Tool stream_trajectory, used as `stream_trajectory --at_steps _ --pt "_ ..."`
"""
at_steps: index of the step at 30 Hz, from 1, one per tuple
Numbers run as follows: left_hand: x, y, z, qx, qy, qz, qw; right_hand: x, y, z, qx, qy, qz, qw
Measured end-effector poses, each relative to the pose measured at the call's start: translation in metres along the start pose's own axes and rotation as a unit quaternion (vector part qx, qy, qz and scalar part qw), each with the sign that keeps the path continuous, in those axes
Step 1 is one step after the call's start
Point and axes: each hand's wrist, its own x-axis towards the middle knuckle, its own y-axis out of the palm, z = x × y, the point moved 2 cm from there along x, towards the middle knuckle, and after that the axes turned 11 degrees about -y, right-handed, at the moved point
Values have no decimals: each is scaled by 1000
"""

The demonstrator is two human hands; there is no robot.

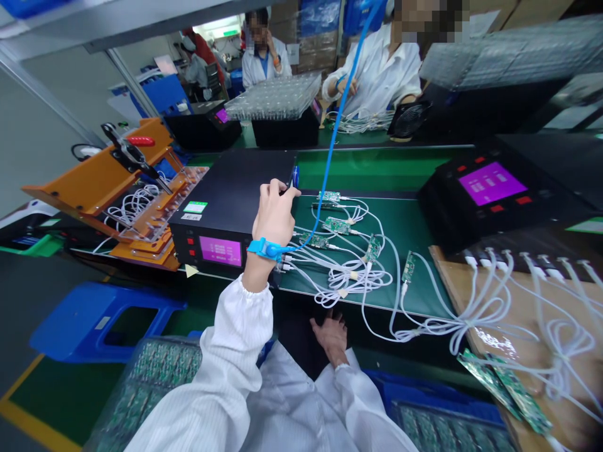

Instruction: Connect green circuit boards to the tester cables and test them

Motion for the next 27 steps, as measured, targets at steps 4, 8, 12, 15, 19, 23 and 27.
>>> stream_trajectory --at_steps 4,8,12,15,19,23,27 --pt "0 1 1 -1 6 -6 1000 1 1 0 -6 0 -5 1000" --pt "-2 -2 -2 5 -3 0 1000 1 4 -3 3 1 -9 1000" --pt "-2 -4 -3 11 -14 5 1000 2 4 -8 8 4 -11 1000" --pt "-2 -3 -3 7 1 2 1000 2 1 -8 19 10 -12 1000" --pt "-1 -2 -1 -14 15 -28 999 0 -2 -3 46 9 5 999" --pt "4 0 7 -22 45 -41 998 1 -3 0 71 23 4 997" --pt "14 10 22 -44 64 -22 997 5 -1 -4 86 26 -4 996"
